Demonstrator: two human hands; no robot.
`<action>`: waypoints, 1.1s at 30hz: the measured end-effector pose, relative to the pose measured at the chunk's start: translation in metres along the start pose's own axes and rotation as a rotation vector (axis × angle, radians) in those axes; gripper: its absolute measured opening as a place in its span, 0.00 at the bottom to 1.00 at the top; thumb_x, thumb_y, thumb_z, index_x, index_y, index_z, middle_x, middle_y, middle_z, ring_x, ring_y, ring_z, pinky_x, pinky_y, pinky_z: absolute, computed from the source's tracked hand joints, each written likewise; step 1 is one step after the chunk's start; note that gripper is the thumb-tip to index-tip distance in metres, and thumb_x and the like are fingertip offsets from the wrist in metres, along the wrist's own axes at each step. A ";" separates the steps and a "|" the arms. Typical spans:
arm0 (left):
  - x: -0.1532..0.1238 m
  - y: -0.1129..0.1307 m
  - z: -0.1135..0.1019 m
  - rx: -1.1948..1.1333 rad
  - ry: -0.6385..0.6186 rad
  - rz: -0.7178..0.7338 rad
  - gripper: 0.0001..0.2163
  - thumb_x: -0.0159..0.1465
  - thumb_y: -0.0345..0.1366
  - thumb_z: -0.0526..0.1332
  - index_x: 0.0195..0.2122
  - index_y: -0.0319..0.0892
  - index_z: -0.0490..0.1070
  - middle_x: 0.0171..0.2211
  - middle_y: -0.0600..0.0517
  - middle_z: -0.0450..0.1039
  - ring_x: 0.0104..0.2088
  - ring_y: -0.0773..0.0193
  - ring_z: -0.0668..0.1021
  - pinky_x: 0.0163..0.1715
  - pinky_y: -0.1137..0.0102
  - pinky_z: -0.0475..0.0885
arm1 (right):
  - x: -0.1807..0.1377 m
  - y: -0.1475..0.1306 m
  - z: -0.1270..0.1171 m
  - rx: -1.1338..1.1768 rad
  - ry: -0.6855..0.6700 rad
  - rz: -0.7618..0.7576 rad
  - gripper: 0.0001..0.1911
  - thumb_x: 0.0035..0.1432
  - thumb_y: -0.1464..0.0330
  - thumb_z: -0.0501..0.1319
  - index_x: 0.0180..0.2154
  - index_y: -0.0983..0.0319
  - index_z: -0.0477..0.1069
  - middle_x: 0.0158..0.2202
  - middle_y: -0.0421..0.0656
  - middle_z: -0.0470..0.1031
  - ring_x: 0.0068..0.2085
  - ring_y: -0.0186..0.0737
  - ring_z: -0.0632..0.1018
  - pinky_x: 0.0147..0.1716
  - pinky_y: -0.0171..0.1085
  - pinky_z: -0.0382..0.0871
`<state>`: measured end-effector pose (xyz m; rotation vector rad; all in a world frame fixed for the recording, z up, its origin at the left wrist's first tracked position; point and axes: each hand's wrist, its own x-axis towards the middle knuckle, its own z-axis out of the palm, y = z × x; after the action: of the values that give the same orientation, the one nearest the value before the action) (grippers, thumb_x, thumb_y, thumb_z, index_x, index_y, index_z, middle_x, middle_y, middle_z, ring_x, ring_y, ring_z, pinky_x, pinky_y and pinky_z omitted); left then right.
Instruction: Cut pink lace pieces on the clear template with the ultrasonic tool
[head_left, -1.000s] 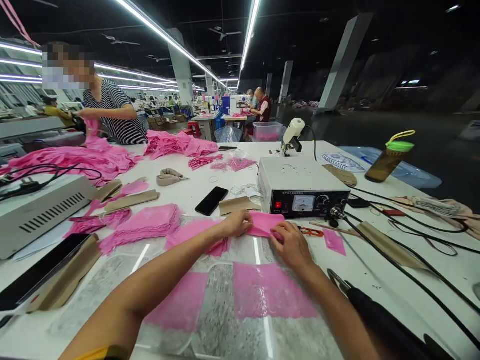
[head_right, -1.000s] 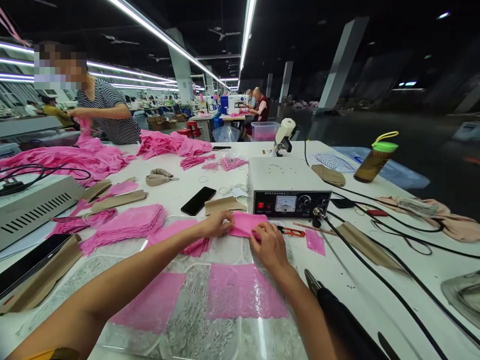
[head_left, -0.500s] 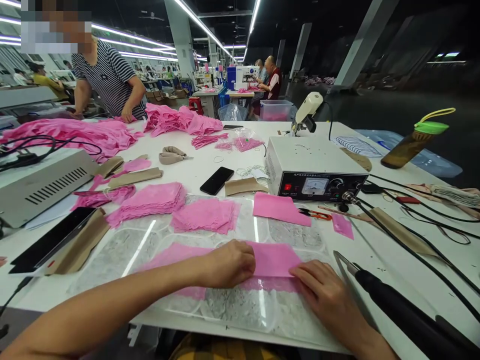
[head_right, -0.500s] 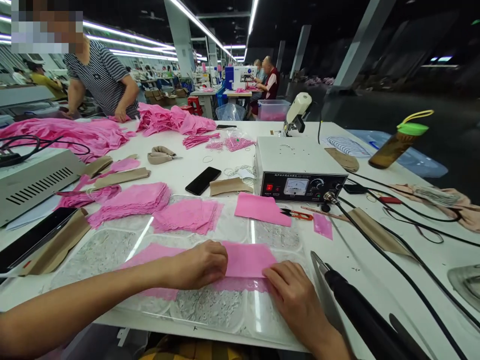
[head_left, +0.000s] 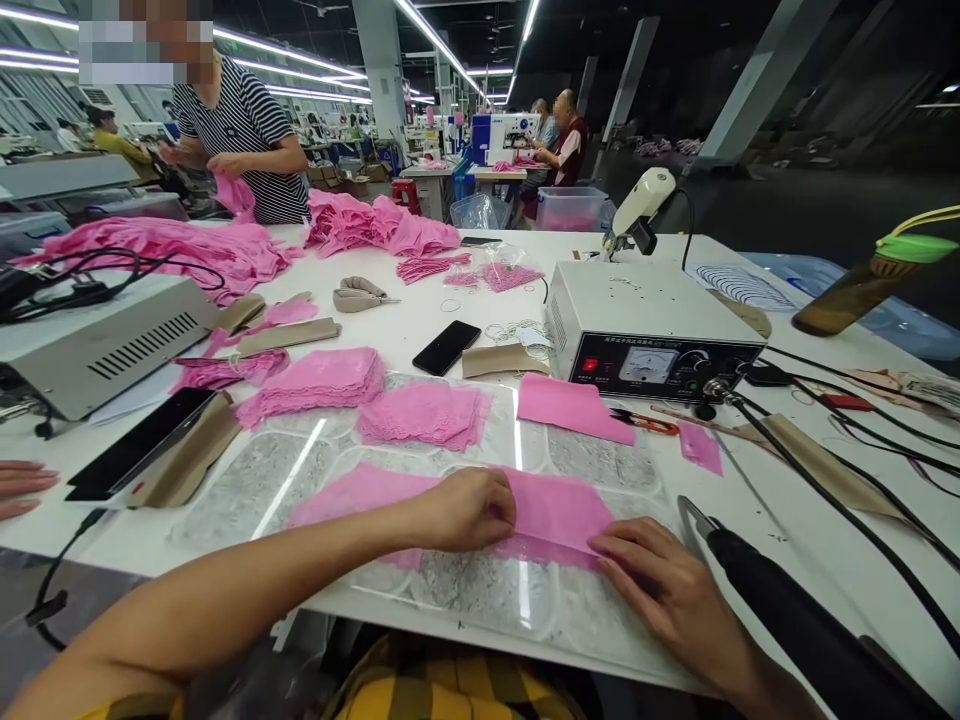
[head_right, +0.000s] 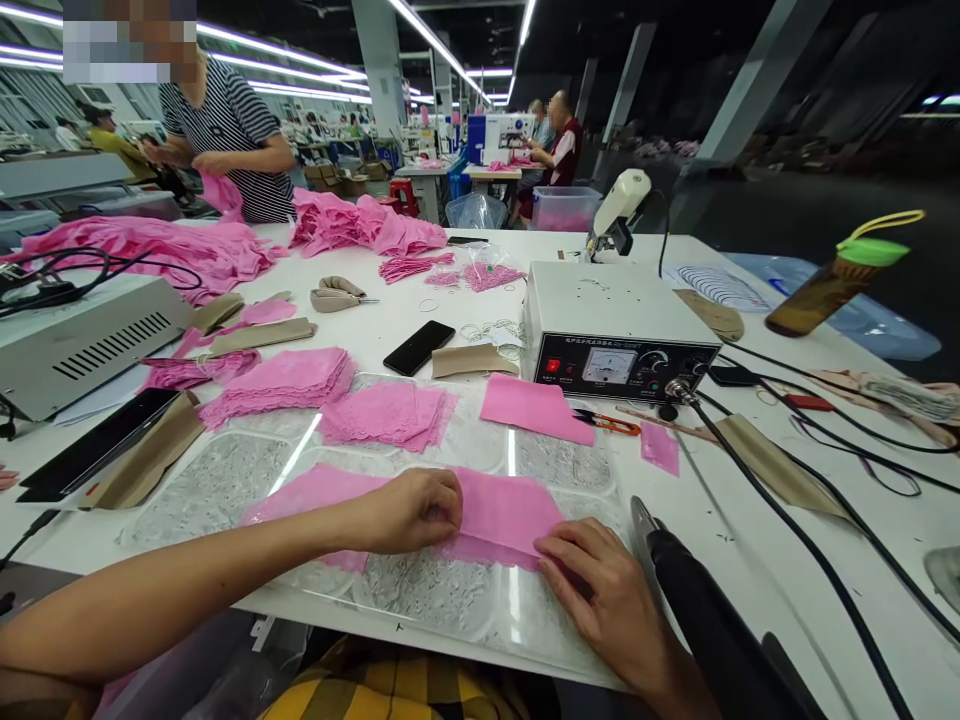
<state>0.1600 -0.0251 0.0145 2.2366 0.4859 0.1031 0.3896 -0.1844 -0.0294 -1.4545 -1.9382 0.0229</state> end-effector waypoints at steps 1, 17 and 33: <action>0.001 0.000 0.000 -0.024 0.001 -0.018 0.06 0.54 0.21 0.62 0.24 0.38 0.73 0.28 0.54 0.71 0.31 0.68 0.73 0.32 0.76 0.64 | 0.000 0.000 0.000 -0.003 0.005 0.007 0.08 0.64 0.66 0.59 0.43 0.56 0.75 0.37 0.43 0.77 0.39 0.39 0.78 0.37 0.36 0.76; -0.009 -0.009 0.001 -0.517 0.150 -0.234 0.03 0.53 0.25 0.63 0.25 0.38 0.73 0.24 0.55 0.72 0.28 0.68 0.72 0.30 0.75 0.66 | 0.053 -0.012 0.013 -0.390 0.202 -0.032 0.12 0.64 0.70 0.53 0.40 0.59 0.76 0.38 0.44 0.77 0.34 0.40 0.78 0.28 0.37 0.70; -0.149 -0.057 -0.042 -1.130 0.537 -0.571 0.28 0.53 0.61 0.63 0.35 0.36 0.70 0.28 0.49 0.74 0.26 0.64 0.77 0.25 0.71 0.72 | 0.180 -0.139 0.141 0.363 -0.396 -0.292 0.15 0.58 0.76 0.56 0.44 0.58 0.74 0.43 0.43 0.77 0.39 0.35 0.78 0.37 0.33 0.73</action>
<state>-0.0046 -0.0177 0.0117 0.8996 1.0168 0.5344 0.1757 -0.0292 0.0137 -0.9702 -2.2980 0.5373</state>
